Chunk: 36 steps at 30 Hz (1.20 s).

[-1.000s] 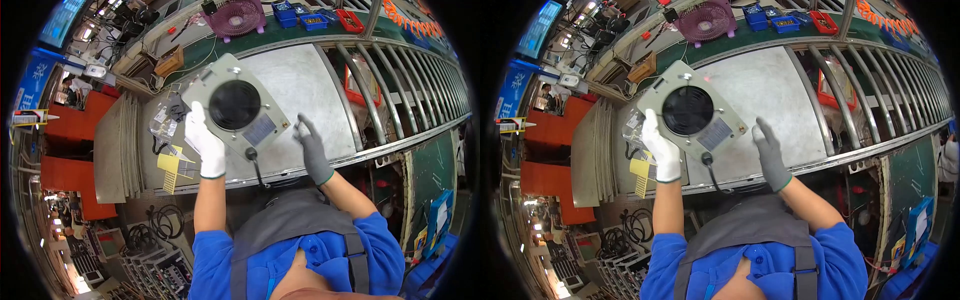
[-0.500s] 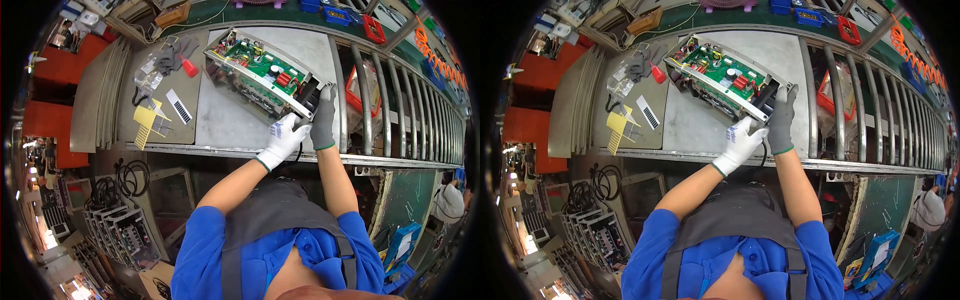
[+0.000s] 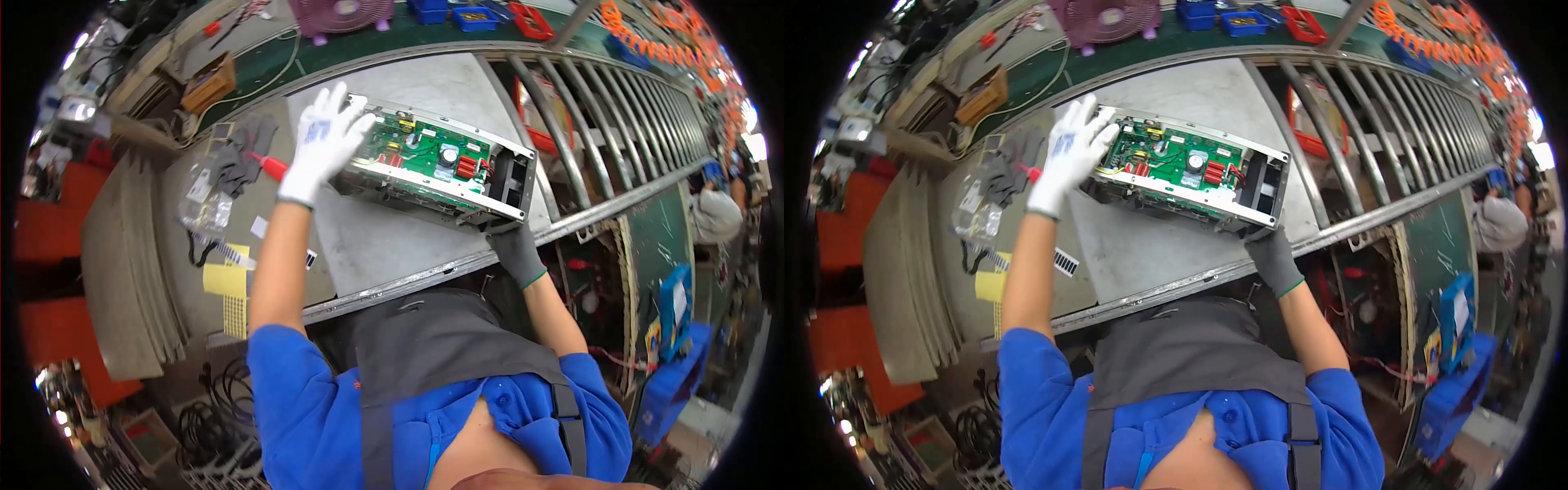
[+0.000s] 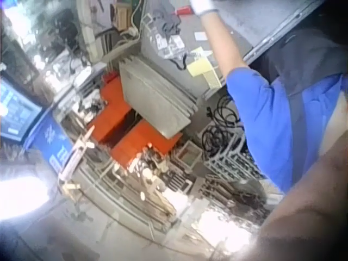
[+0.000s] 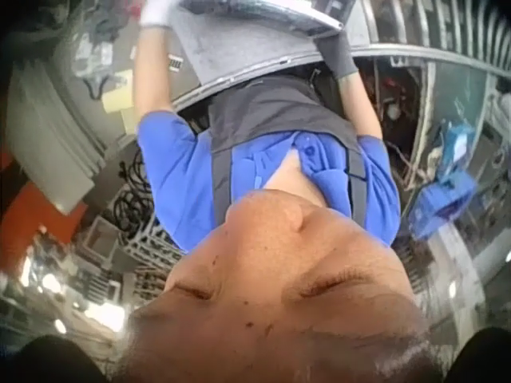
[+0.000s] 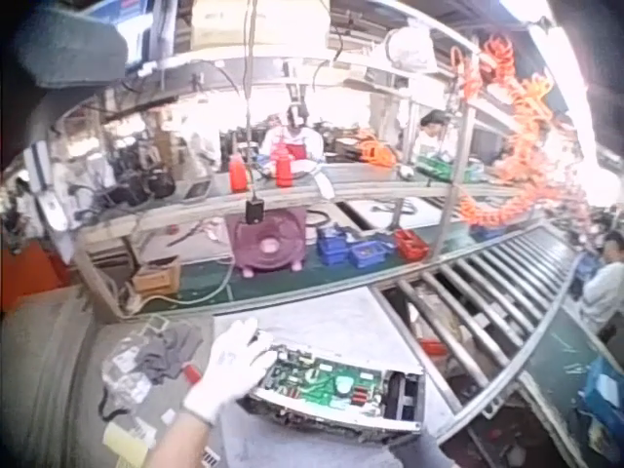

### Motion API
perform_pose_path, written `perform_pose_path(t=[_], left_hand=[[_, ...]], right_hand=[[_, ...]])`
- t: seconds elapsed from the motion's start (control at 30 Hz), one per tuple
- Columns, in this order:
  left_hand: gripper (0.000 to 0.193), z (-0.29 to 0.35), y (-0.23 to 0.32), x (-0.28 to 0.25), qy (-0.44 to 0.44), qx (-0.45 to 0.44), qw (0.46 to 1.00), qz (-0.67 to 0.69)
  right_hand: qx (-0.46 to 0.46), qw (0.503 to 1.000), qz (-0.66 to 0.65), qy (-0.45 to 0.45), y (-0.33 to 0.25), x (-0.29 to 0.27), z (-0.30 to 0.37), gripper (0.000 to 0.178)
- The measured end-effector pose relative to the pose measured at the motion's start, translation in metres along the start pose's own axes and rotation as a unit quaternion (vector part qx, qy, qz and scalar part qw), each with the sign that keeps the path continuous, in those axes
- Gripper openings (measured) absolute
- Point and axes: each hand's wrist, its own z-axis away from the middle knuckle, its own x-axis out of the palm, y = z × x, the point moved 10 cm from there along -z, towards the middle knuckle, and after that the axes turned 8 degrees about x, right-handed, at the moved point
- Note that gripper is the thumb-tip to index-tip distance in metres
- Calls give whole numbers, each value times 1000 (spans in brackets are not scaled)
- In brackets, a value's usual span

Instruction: Assembling, labeling, and applying sealant to components within a solar inverter or power electronics unit.

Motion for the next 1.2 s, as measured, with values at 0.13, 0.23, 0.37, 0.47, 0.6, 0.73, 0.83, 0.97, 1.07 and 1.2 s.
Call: perform_pose_path(t=[0.13,0.23,0.37,0.47,0.6,0.73,0.83,0.97,1.07,1.2], left_hand=[[72,-12,-110,57,-3,-324,839,437],[70,10,-106,109,-127,-387,774,485],[64,41,-103,114,-64,-369,793,481],[56,74,-92,119,9,-433,658,616],[52,83,-82,107,22,-440,616,654],[53,81,-93,122,-31,-465,626,625],[54,81,-115,144,-60,-502,583,636],[57,77,-141,148,-68,-462,714,522],[62,84,-119,155,-88,-469,651,591],[67,102,-99,158,-65,-564,609,554]], right_hand=[[-71,996,-24,40,-23,21,35,56],[-205,972,107,-45,-75,76,39,52],[-169,981,57,72,-60,14,26,45],[-128,905,266,305,-12,-104,48,59],[100,802,474,349,97,-222,64,94],[49,886,373,270,162,-248,-15,74],[32,887,453,87,190,-225,-87,55],[97,906,385,150,169,-242,-40,46],[201,946,-2,255,119,-245,77,27],[0,993,-7,119,-62,-149,136,46]])
